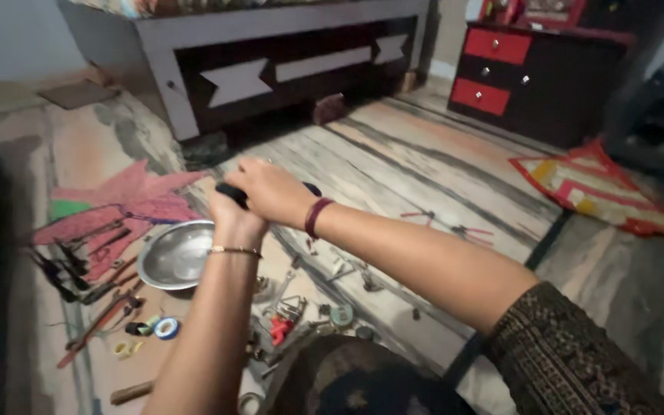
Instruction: The person sits on the floor and wipes small metal hardware pieces with a dark cloth. They pick up individual items, rub them, and place them back on the floor among other tools and parts.
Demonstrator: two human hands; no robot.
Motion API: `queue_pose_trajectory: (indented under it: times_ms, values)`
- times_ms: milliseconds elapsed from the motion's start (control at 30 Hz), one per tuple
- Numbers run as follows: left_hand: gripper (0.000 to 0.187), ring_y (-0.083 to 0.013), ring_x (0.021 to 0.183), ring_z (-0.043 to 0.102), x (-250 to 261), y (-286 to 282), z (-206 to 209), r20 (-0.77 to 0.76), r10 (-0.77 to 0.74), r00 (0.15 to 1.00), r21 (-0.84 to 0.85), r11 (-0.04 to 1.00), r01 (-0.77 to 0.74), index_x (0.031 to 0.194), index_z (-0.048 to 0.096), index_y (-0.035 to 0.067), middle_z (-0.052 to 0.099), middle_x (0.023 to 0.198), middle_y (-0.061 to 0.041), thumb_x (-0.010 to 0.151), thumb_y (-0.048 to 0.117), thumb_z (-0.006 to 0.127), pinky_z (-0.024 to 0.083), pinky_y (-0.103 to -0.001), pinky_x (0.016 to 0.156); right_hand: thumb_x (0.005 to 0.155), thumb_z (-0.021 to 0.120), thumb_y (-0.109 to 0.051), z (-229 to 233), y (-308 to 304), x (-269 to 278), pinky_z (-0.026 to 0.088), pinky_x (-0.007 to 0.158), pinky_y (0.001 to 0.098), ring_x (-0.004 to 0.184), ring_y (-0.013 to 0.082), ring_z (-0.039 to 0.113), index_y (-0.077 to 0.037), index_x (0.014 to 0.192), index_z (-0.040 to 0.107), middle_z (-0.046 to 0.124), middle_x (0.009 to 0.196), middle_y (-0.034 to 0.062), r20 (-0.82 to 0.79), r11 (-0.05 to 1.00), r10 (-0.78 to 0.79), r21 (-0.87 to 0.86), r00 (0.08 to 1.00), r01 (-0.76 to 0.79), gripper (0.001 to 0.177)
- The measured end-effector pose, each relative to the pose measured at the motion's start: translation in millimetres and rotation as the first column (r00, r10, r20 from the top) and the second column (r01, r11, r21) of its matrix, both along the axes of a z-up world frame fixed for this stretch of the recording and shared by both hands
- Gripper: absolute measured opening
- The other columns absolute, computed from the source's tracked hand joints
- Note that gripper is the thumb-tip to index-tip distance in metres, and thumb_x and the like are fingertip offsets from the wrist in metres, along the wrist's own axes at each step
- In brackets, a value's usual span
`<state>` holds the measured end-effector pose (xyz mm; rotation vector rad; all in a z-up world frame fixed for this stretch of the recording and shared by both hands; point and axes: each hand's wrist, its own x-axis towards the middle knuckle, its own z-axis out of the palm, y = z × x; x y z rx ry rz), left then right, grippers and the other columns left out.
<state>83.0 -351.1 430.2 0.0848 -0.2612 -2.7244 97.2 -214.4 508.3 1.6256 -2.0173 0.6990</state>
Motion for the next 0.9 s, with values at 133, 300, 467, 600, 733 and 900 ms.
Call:
queue_pose_trajectory:
  times_ms: [133, 300, 467, 600, 733, 900]
  values:
    - [0.036, -0.0372, 0.108, 0.068, -31, 3, 5, -0.009, 0.015, 1.0, -0.049, 0.999, -0.015, 0.107, 0.063, 0.004, 0.07, 0.114, -0.019, 0.099, 0.03, 0.039, 0.055, -0.051, 0.099, 0.077, 0.064, -0.004, -4, 2, -27, 0.051, 0.086, 0.048, 0.102, 0.0389, 0.063, -0.012, 0.115, 0.07, 0.064, 0.104, 0.0166, -0.009, 0.999, -0.033, -0.038, 0.999, 0.033, 0.039]
    - [0.068, -0.0379, 0.103, 0.067, -27, -17, -4, 0.175, 0.116, 0.978, 0.016, 0.993, -0.12, 0.107, 0.064, 0.0, 0.07, 0.112, -0.02, 0.096, 0.06, 0.032, 0.054, -0.05, 0.094, 0.078, 0.067, -0.008, -21, -25, -35, 0.051, 0.088, 0.0478, 0.103, 0.0393, 0.063, -0.014, 0.116, 0.07, 0.066, 0.108, 0.0165, -0.022, 0.999, -0.022, -0.033, 1.0, 0.021, 0.039]
    - [0.041, -0.04, 0.103, 0.069, -25, -61, -25, 0.082, 0.05, 0.995, -0.197, 0.98, -0.033, 0.105, 0.065, -0.004, 0.072, 0.11, -0.024, 0.095, 0.026, 0.04, 0.057, -0.05, 0.096, 0.09, 0.063, -0.014, -46, -65, -32, 0.051, 0.088, 0.0483, 0.103, 0.0382, 0.065, -0.015, 0.117, 0.07, 0.067, 0.106, 0.0152, 0.083, 0.997, -0.053, -0.043, 0.995, 0.056, 0.028]
    - [0.031, -0.0362, 0.105, 0.069, -49, -88, -50, 0.132, 0.158, 0.979, -0.268, 0.956, -0.118, 0.105, 0.064, 0.002, 0.071, 0.113, -0.019, 0.097, 0.025, 0.045, 0.057, -0.05, 0.098, 0.091, 0.056, -0.012, -63, -79, -49, 0.052, 0.086, 0.0475, 0.1, 0.0384, 0.065, -0.019, 0.121, 0.069, 0.067, 0.102, 0.0151, 0.1, 0.999, 0.003, -0.048, 0.995, 0.002, 0.034]
    - [0.035, -0.034, 0.108, 0.069, -98, -100, -59, 0.205, 0.222, 0.953, -0.321, 0.935, -0.149, 0.109, 0.063, 0.001, 0.071, 0.117, -0.018, 0.098, 0.027, 0.043, 0.057, -0.048, 0.098, 0.093, 0.057, -0.017, -71, -93, -87, 0.052, 0.084, 0.0478, 0.101, 0.0371, 0.066, -0.019, 0.116, 0.068, 0.067, 0.103, 0.0144, 0.05, 0.993, -0.077, -0.09, 0.996, 0.081, 0.026]
    - [0.057, -0.0333, 0.114, 0.069, -199, -107, -52, 0.27, 0.215, 0.938, -0.384, 0.918, -0.1, 0.118, 0.063, -0.002, 0.072, 0.122, -0.018, 0.103, 0.043, 0.032, 0.055, -0.048, 0.1, 0.092, 0.062, -0.013, -79, -105, -186, 0.052, 0.085, 0.0476, 0.104, 0.0381, 0.065, -0.014, 0.109, 0.068, 0.069, 0.108, 0.0148, 0.179, 0.964, -0.199, -0.143, 0.964, 0.226, 0.018]
